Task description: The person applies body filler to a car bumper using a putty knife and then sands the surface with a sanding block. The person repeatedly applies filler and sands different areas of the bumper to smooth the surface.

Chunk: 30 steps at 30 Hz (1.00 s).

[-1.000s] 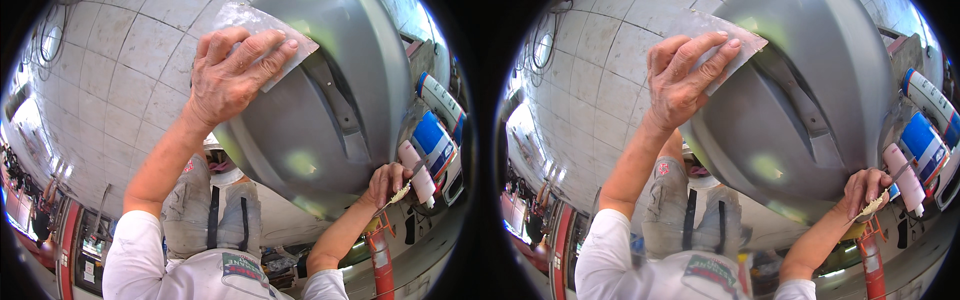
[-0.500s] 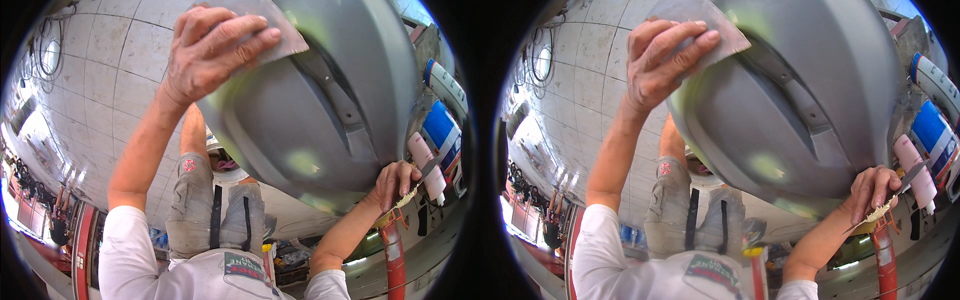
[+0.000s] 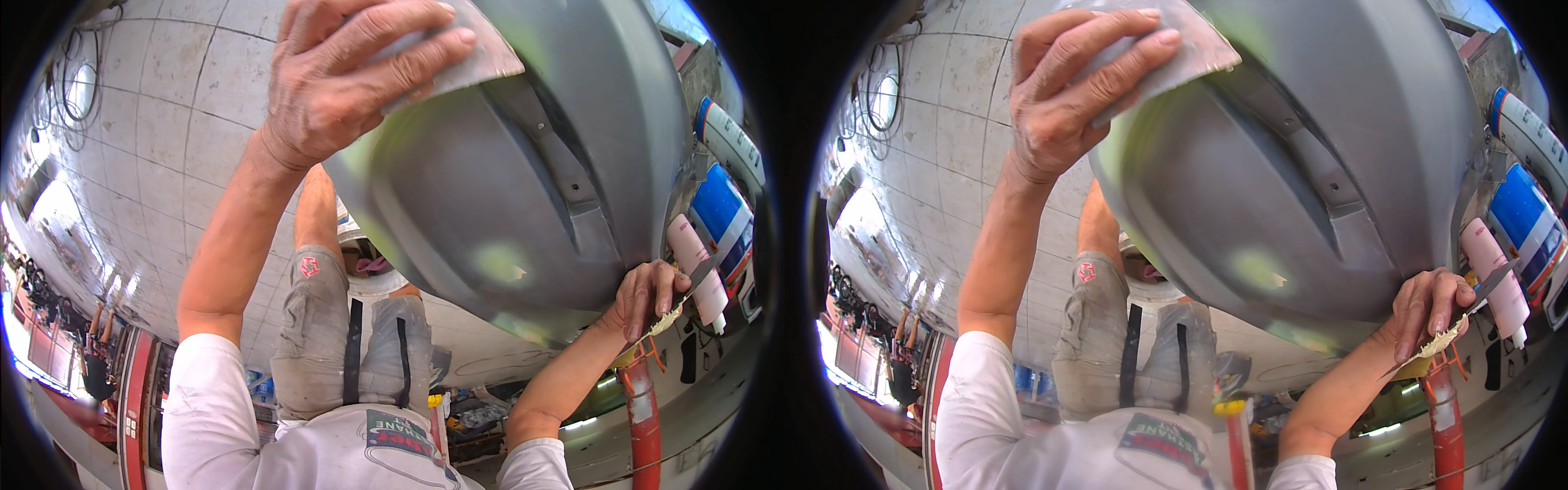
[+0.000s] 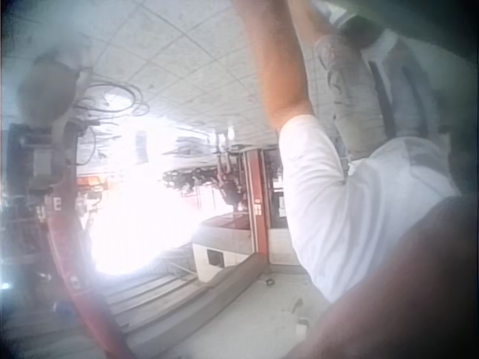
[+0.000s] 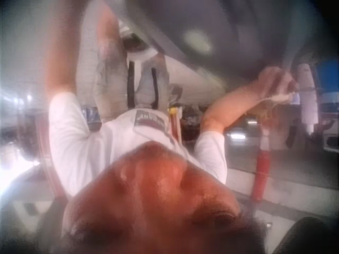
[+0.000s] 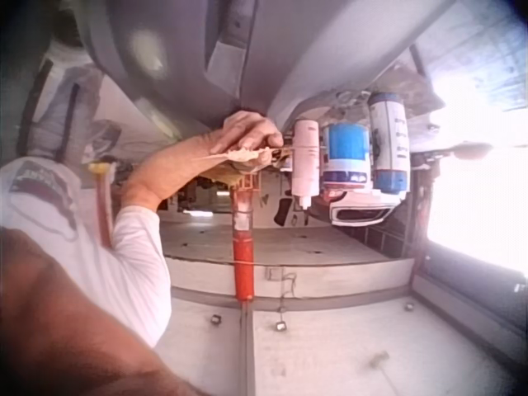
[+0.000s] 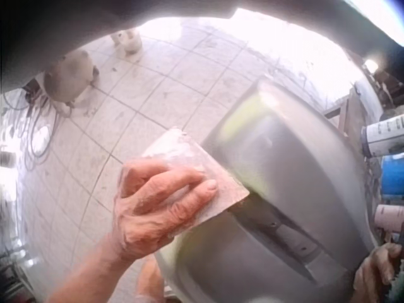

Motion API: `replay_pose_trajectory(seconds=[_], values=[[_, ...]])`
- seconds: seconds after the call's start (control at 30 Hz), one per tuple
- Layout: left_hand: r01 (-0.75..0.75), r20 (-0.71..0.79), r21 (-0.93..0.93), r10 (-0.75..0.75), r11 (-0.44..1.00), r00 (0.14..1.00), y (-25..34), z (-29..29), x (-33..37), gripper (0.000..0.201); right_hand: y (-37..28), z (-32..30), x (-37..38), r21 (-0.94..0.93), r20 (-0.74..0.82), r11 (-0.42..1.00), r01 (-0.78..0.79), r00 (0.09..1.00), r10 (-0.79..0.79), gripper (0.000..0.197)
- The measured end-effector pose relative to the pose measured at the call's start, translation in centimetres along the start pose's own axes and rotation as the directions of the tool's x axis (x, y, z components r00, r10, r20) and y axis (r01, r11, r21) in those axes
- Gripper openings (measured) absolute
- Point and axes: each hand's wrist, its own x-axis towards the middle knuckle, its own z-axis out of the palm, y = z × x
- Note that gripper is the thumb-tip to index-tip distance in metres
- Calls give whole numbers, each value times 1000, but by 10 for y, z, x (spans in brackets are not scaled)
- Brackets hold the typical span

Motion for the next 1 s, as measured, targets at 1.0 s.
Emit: replay_pose_trajectory(seconds=[1.0], values=[[424, 308, -905, -706, -11, 638, -2, -69, -24, 31, -1, 0, -6, -111, -16, 994, 22, 1000, -24, 52]])
